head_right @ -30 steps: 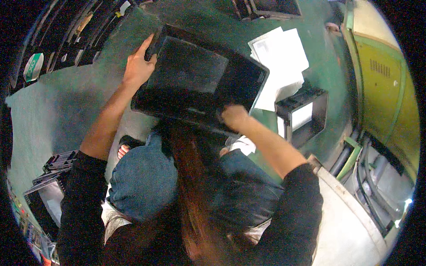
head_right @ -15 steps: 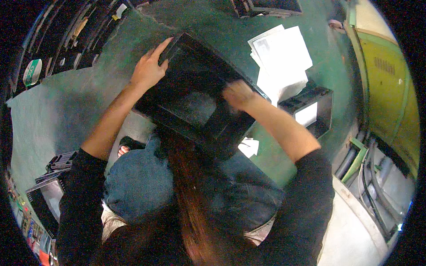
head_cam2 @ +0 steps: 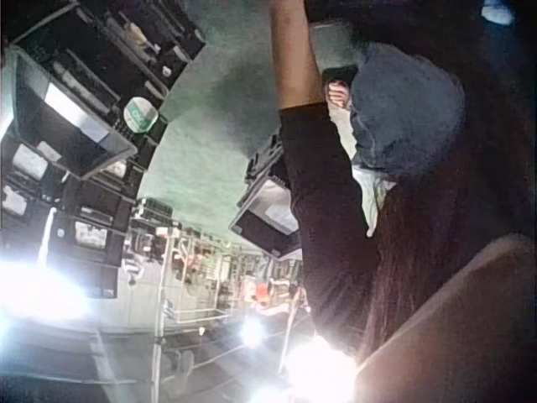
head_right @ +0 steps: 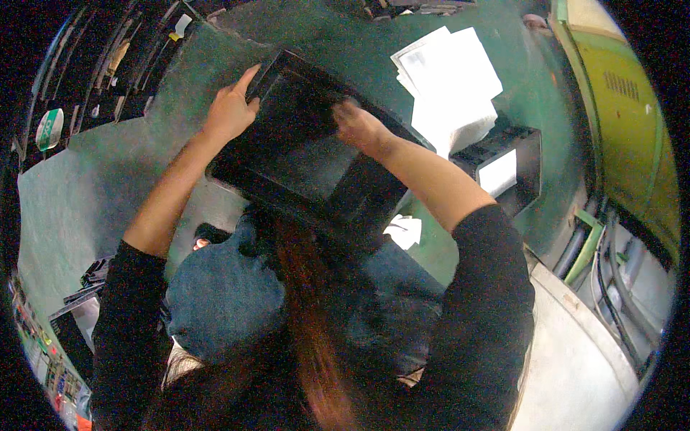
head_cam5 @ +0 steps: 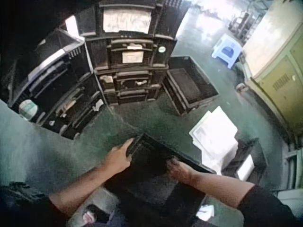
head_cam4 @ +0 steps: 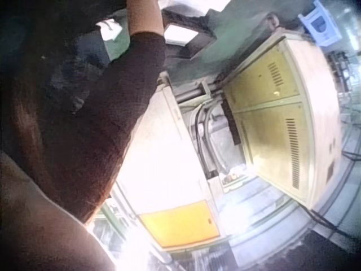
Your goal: The person sits on the floor and repeatedly wipes the interior of black plastic trays with a cloth, inserts white paper sheets, and stacks the trays. The person handles multiple trays one at a time, wiping them and placing them into a stack.
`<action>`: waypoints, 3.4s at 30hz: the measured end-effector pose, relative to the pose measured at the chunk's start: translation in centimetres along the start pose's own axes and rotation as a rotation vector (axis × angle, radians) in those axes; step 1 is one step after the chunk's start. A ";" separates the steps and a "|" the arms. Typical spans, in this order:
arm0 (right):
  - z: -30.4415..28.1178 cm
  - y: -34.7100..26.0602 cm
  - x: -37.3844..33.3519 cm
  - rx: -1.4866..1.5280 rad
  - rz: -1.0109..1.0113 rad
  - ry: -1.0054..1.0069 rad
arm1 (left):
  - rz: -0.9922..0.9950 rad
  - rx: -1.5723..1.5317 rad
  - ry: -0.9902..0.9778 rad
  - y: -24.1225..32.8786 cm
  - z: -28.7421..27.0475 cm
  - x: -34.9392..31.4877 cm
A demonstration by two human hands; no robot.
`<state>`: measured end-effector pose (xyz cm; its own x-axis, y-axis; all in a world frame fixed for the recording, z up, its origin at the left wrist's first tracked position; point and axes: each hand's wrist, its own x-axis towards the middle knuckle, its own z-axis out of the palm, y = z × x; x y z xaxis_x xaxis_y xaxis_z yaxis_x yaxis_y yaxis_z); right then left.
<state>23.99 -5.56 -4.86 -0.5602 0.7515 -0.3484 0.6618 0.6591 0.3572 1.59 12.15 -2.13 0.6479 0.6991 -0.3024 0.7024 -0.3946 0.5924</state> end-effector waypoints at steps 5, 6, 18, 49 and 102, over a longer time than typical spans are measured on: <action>-0.4 -3.9 -6.3 0.192 0.250 -0.569 | 0.026 -0.004 -0.021 0.0 0.0 0.1; -0.5 -4.1 -6.6 0.173 0.266 -0.540 | 0.009 -0.017 -0.044 0.0 -0.2 0.0; -7.9 3.2 16.4 1.493 1.518 0.466 | -0.182 -0.323 0.319 -1.1 -1.4 -1.0; -8.0 9.1 -9.8 1.965 1.118 0.843 | -0.102 -0.855 -0.383 10.8 -9.6 -5.3; -3.2 -3.6 4.1 1.079 0.947 -0.216 | 0.042 -0.792 0.404 12.0 -20.8 -16.9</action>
<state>17.74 -4.77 -4.81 0.3112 0.8002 -0.5127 0.8341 -0.4885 -0.2561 -7.06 8.01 25.63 0.4098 0.9094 -0.0704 0.1734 -0.0019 0.9849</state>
